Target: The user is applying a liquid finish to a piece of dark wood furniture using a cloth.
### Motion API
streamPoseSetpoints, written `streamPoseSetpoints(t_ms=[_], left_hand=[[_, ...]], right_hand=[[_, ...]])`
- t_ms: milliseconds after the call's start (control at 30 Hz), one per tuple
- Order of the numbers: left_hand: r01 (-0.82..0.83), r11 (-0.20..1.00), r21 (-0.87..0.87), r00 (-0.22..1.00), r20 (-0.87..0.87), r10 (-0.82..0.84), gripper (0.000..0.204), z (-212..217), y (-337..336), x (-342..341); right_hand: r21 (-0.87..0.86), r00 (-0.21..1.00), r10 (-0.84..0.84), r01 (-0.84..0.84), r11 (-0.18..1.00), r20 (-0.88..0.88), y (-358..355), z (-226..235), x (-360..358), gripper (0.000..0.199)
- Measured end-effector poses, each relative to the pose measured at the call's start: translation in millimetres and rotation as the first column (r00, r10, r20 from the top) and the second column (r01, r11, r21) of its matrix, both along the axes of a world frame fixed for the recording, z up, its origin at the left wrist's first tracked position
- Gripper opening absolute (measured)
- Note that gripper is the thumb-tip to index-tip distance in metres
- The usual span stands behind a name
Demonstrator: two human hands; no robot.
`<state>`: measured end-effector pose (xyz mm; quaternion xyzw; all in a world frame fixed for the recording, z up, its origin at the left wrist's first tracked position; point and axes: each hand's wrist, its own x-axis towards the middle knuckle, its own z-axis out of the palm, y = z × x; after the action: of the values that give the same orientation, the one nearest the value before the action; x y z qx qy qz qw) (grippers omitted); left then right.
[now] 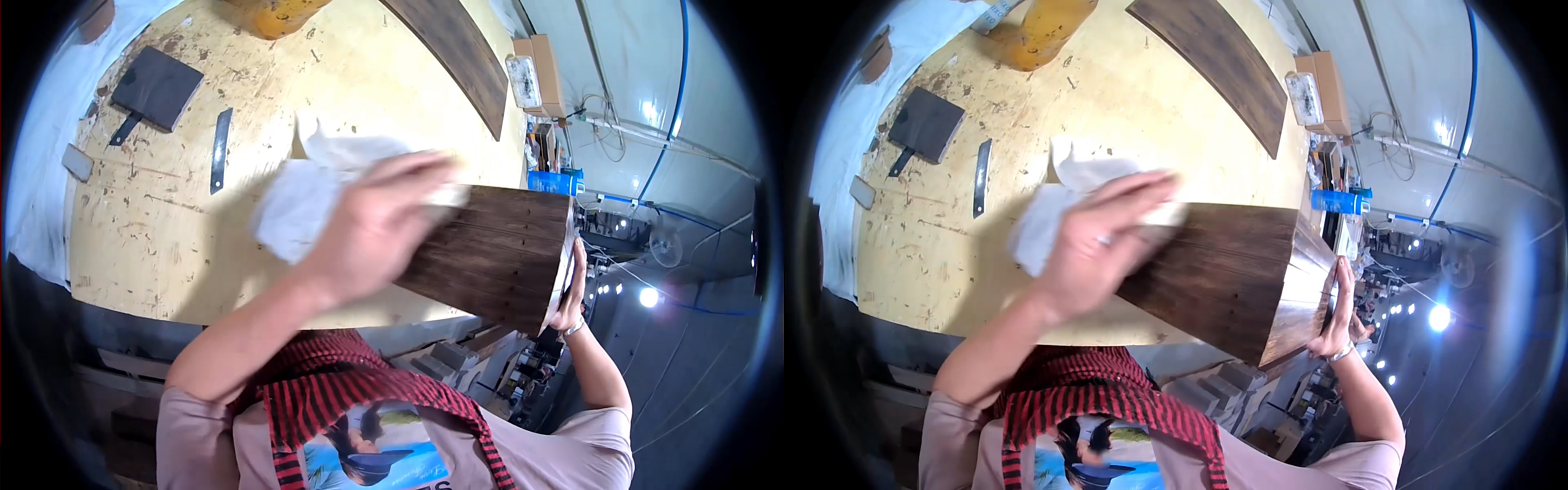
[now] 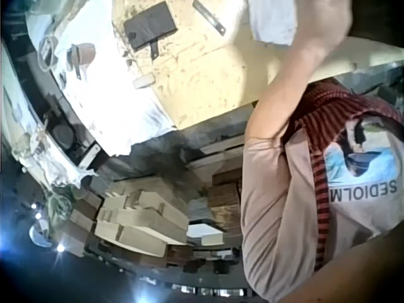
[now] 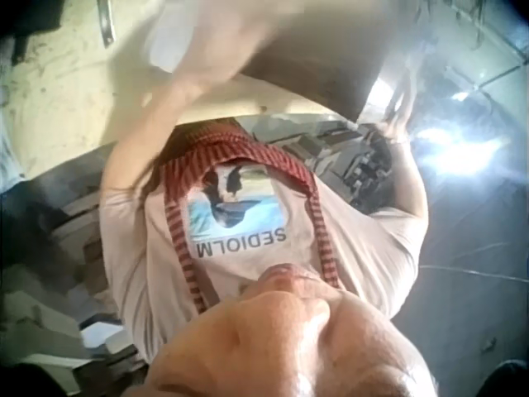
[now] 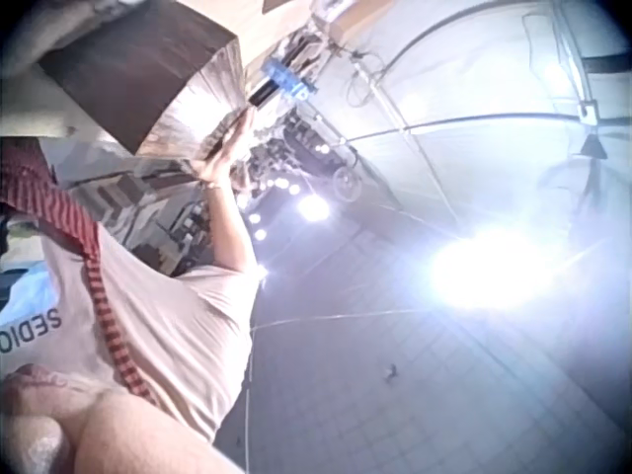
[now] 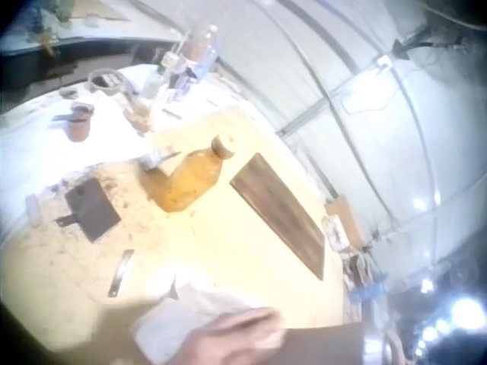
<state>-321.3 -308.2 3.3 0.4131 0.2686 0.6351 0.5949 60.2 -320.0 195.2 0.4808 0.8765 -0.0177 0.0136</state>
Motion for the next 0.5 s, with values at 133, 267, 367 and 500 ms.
streamPoseSetpoints(t_ms=[133,267,367,500], left_hand=[[-0.164,0.919,0.358,0.951,-0.189,0.243,0.056,3,-23,30],[-0.066,0.982,-0.179,0.867,-0.498,-0.033,0.053,-117,-49,8],[0.014,0.944,-0.33,0.996,-0.081,-0.043,0.05,-57,-30,-9],[-0.197,0.971,0.135,0.892,-0.386,0.234,0.061,-31,-44,15]], right_hand=[[-0.013,0.999,0.01,-0.011,1.0,-0.034,2,-1,0,0.136],[0.0,1.0,-0.004,0.004,1.0,-0.01,1,0,-6,0.136],[-0.03,0.999,-0.027,0.026,0.999,-0.04,-2,2,-3,0.136],[-0.012,1.0,-0.025,0.026,1.0,0.006,1,1,-7,0.134]])
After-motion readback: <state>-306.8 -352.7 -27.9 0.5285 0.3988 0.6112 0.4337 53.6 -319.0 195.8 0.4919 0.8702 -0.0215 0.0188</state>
